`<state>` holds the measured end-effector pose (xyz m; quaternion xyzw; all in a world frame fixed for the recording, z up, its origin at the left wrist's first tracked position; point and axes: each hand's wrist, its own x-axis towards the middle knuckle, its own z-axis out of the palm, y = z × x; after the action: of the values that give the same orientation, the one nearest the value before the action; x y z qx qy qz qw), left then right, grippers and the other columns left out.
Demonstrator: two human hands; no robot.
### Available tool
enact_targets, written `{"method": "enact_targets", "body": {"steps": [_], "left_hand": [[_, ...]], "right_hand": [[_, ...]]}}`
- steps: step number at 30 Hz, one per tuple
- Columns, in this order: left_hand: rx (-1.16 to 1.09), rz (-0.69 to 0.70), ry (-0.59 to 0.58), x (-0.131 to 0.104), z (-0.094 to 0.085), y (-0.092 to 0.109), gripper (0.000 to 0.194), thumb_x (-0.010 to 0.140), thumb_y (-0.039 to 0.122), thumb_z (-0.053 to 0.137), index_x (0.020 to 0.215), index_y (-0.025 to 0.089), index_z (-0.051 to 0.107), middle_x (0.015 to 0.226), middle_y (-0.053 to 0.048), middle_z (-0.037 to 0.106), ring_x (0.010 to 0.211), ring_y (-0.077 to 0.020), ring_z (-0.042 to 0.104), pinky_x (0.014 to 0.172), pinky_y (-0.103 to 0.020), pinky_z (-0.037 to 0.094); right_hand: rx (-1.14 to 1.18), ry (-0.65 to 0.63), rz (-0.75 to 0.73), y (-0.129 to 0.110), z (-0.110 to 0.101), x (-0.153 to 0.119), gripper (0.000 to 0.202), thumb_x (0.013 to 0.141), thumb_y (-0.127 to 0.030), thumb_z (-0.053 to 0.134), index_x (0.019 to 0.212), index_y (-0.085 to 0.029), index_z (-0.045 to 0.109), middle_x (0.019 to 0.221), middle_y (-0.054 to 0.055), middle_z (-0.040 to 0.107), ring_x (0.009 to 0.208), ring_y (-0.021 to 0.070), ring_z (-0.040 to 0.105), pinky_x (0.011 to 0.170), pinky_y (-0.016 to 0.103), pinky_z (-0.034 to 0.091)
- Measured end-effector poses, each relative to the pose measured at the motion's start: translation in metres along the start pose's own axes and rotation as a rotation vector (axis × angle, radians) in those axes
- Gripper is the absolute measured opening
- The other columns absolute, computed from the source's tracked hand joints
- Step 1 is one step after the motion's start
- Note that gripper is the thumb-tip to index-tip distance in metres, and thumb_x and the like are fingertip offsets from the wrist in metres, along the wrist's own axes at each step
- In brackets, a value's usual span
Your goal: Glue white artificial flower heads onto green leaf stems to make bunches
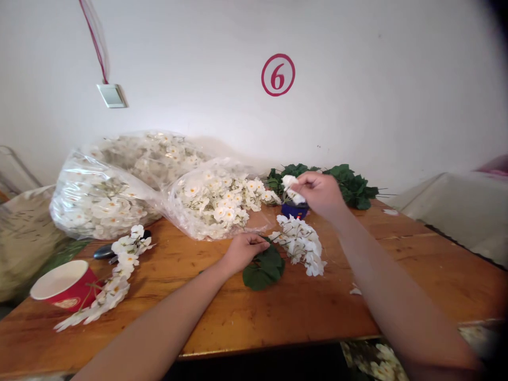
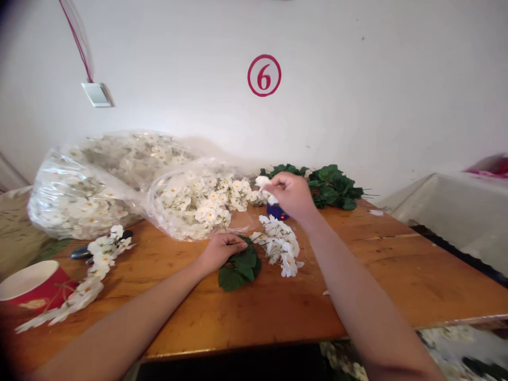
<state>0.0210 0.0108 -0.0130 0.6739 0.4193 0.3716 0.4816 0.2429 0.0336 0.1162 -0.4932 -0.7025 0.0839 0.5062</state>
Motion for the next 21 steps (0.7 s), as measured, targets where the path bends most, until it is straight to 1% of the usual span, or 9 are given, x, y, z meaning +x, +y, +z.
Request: {"method": "enact_targets", "body": {"steps": [2,3,5,7,13,17,21], "left_hand": [[0.002,0.007,0.006,0.0,0.0,-0.001,0.03,0.073,0.044,0.07,0.077,0.014,0.073,0.063,-0.002,0.065,0.054,-0.0117,0.05,0.052,-0.023,0.035],[-0.004,0.013,0.006,0.0,0.0,-0.002,0.029,0.073,0.043,0.07,0.077,0.014,0.073,0.064,-0.002,0.065,0.055,-0.012,0.051,0.053,-0.023,0.036],[-0.021,0.023,0.002,0.001,0.0,-0.003,0.029,0.073,0.043,0.07,0.078,0.015,0.073,0.068,-0.003,0.067,0.058,-0.0131,0.054,0.055,-0.024,0.038],[-0.035,0.023,-0.009,0.001,0.0,-0.002,0.027,0.074,0.042,0.07,0.079,0.015,0.073,0.071,-0.004,0.068,0.061,-0.0139,0.055,0.056,-0.024,0.039],[0.03,0.006,-0.01,-0.001,0.0,0.004,0.021,0.076,0.037,0.069,0.077,0.016,0.072,0.069,-0.002,0.067,0.062,-0.0132,0.056,0.058,-0.023,0.039],[0.097,0.033,-0.015,-0.001,0.0,0.008,0.02,0.078,0.036,0.067,0.078,0.016,0.072,0.075,-0.003,0.069,0.069,-0.0152,0.059,0.063,-0.024,0.042],[0.147,0.046,-0.014,-0.001,0.0,0.011,0.02,0.079,0.035,0.066,0.078,0.016,0.071,0.078,-0.004,0.069,0.074,-0.0165,0.06,0.067,-0.025,0.043]], "right_hand": [[-0.107,0.027,0.118,0.022,-0.013,0.024,0.025,0.073,-0.039,0.067,0.07,-0.015,0.067,0.061,0.002,0.061,0.054,0.0132,0.049,0.053,0.026,0.036],[-0.172,0.011,0.138,0.033,-0.016,0.034,0.024,0.072,-0.038,0.068,0.07,-0.014,0.068,0.06,0.002,0.06,0.054,0.0133,0.049,0.053,0.026,0.035],[-0.265,-0.004,0.157,0.051,-0.015,0.049,0.021,0.071,-0.036,0.068,0.069,-0.015,0.069,0.061,0.002,0.061,0.056,0.0136,0.05,0.056,0.027,0.036],[-0.316,-0.022,0.148,0.065,-0.009,0.057,0.019,0.071,-0.034,0.067,0.069,-0.015,0.07,0.064,0.002,0.063,0.058,0.0138,0.051,0.059,0.027,0.037],[-0.356,-0.05,0.042,0.092,0.017,0.061,0.016,0.075,-0.031,0.066,0.069,-0.016,0.069,0.067,0.002,0.064,0.063,0.0142,0.053,0.064,0.026,0.037],[-0.352,-0.018,0.035,0.108,0.029,0.061,0.015,0.076,-0.03,0.065,0.071,-0.016,0.068,0.071,0.003,0.065,0.066,0.0148,0.054,0.065,0.026,0.037],[-0.361,-0.06,0.019,0.117,0.037,0.06,0.017,0.077,-0.028,0.063,0.067,-0.015,0.066,0.073,0.004,0.065,0.068,0.0142,0.054,0.065,0.025,0.036]]}}
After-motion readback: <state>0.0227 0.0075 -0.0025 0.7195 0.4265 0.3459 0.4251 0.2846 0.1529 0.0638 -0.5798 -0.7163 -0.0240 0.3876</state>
